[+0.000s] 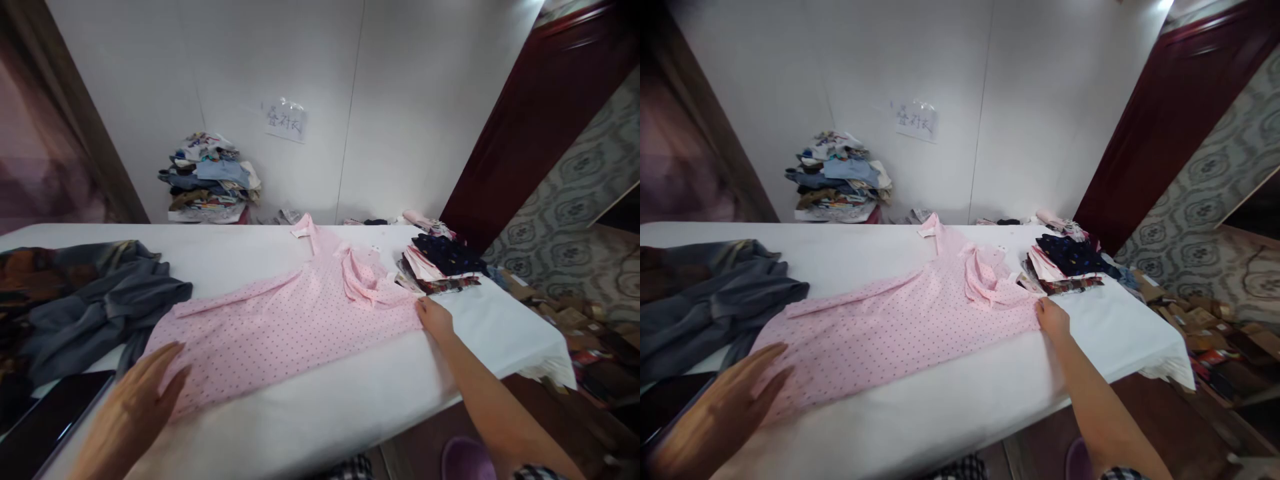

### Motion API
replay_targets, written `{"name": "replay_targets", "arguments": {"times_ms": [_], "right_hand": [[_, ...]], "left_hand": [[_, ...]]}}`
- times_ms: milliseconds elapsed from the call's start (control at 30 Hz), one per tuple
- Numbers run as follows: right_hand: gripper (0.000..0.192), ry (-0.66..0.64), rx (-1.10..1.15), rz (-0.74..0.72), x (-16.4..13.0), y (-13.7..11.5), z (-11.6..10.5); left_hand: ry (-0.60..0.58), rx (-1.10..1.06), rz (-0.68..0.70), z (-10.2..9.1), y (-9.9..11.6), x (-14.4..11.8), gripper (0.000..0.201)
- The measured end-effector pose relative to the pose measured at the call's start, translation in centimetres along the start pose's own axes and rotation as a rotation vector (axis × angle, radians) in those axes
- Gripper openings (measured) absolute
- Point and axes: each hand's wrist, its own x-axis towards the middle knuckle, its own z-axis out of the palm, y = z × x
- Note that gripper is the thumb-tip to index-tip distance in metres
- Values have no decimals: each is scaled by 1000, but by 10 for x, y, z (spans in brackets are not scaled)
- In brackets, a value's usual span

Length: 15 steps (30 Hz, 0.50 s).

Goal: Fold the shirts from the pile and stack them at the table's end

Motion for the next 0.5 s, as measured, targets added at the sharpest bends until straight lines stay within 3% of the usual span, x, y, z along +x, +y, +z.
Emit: {"name": "replay_targets", "arguments": {"times_ms": [100,267,367,433,500], "right_hand": [[35,34,-1,-15,0,1,2],[30,205,114,-103,15,-2,-4],[30,313,346,-231,30,-25,-19],[27,258,576,-244,42,-53,-30],[22,100,801,-146,57,-85,-39]], "left_hand": [[-93,52,109,14,5,0,54],[-371,266,220,38,-17,-12,47],[-434,317,145,37,-16,-11,51],[-474,308,79,32,-8,-7,53],[-487,266,48,27,0,-3,51]]}}
